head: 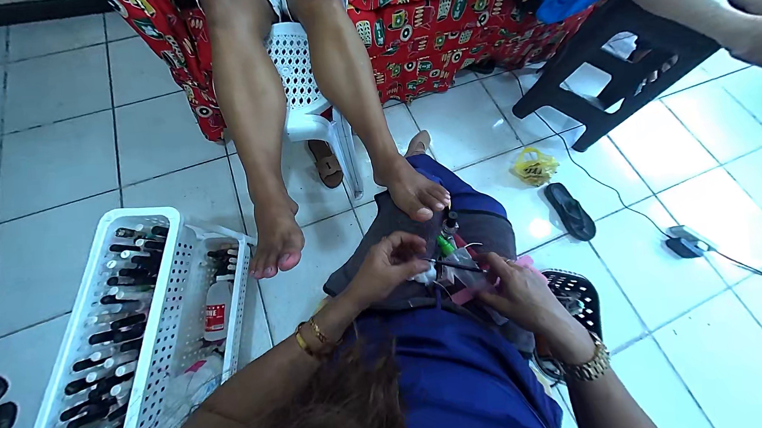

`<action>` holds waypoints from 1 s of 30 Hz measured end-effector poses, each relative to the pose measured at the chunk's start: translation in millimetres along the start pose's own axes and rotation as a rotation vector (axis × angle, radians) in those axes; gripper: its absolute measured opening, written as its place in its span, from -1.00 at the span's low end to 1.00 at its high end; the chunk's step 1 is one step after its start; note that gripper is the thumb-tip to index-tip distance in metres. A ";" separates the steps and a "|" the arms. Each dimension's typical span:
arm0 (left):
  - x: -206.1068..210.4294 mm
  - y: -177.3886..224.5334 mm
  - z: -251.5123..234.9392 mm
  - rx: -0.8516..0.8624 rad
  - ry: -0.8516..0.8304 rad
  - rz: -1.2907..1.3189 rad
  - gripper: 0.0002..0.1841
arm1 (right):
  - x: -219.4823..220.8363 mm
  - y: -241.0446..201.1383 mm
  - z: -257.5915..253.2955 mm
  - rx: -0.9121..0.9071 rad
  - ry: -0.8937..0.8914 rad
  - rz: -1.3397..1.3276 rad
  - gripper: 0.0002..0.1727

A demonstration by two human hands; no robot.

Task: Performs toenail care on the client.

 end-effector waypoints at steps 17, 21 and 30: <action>30.7 19.4 1.3 0.063 -0.027 0.132 -0.82 | -3.3 -43.5 23.4 -0.667 0.589 -0.141 -0.67; 31.4 14.1 -6.3 0.112 -0.013 0.030 -0.89 | -2.4 -46.1 15.1 -0.748 0.716 -0.199 -0.86; 0.7 0.2 -26.2 -0.097 0.073 0.453 -0.32 | -4.7 159.4 27.3 0.212 0.780 -0.300 -0.73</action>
Point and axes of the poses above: each hand's wrist, its own z-axis away from the middle knuckle, its own x-axis out of the palm, y = z × x, the point moved 5 cm from there along -z, towards the middle knuckle, and after that the axes turned 7 degrees about -y, right-handed, at the moved point
